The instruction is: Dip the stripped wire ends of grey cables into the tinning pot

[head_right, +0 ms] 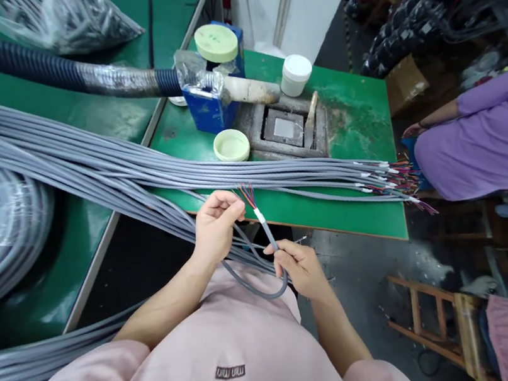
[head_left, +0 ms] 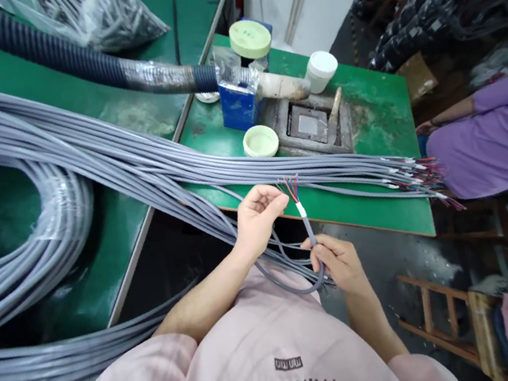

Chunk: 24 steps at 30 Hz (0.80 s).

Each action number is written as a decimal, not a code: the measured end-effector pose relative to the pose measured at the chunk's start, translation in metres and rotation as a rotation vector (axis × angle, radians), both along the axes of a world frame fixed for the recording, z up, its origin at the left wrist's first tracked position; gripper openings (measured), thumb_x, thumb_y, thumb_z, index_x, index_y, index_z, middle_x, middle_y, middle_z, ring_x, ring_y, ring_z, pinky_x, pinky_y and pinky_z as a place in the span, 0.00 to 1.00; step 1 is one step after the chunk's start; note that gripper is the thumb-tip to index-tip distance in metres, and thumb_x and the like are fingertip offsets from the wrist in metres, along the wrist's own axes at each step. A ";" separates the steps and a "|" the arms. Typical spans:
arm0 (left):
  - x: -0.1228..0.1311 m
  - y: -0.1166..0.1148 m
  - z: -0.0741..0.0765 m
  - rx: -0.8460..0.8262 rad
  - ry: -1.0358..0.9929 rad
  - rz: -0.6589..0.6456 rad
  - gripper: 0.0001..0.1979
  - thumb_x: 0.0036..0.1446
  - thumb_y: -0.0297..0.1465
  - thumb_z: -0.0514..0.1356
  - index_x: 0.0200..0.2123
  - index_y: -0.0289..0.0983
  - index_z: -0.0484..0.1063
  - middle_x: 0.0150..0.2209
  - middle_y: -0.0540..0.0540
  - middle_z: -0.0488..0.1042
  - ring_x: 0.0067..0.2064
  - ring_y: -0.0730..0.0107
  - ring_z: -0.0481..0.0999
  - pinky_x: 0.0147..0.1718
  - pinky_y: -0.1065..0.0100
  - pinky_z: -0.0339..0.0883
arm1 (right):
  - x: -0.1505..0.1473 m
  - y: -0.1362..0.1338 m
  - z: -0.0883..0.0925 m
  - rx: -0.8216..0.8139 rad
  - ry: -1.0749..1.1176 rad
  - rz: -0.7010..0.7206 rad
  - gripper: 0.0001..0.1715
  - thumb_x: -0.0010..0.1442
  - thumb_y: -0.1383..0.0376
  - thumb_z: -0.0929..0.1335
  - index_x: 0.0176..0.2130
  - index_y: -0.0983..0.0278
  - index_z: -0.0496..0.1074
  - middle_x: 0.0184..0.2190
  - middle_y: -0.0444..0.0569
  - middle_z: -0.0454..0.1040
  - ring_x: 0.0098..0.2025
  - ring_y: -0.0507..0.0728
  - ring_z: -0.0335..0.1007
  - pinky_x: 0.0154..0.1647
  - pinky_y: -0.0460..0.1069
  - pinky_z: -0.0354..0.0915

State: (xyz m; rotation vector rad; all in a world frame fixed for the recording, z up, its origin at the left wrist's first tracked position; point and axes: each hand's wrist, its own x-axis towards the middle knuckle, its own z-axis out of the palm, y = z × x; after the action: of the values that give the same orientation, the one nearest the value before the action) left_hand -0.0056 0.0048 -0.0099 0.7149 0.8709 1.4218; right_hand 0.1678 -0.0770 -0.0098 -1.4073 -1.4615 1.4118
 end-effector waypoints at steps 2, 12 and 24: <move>-0.001 -0.002 0.003 0.065 0.080 0.072 0.08 0.47 0.34 0.69 0.27 0.36 0.75 0.23 0.53 0.72 0.23 0.81 0.66 0.24 0.76 0.61 | 0.000 0.000 -0.001 0.000 0.002 -0.001 0.16 0.66 0.58 0.62 0.42 0.64 0.74 0.17 0.40 0.68 0.16 0.46 0.50 0.16 0.43 0.48; -0.001 -0.002 0.001 -0.022 0.061 0.086 0.12 0.47 0.38 0.69 0.31 0.37 0.79 0.24 0.50 0.75 0.24 0.78 0.70 0.22 0.75 0.62 | -0.007 0.003 0.000 -0.001 0.003 -0.029 0.16 0.65 0.56 0.63 0.39 0.64 0.74 0.17 0.40 0.67 0.16 0.46 0.51 0.16 0.43 0.49; -0.004 0.005 0.004 -0.168 -0.196 -0.116 0.13 0.42 0.37 0.71 0.28 0.35 0.75 0.19 0.53 0.71 0.17 0.85 0.59 0.16 0.78 0.50 | -0.009 0.006 0.001 -0.027 -0.002 0.006 0.18 0.64 0.54 0.63 0.39 0.65 0.74 0.17 0.41 0.67 0.16 0.46 0.50 0.16 0.43 0.48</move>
State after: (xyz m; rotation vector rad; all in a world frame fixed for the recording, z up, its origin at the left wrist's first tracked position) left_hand -0.0092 0.0094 -0.0059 0.4825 0.7719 1.2752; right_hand 0.1585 -0.0711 -0.0091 -1.4221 -1.4539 1.4394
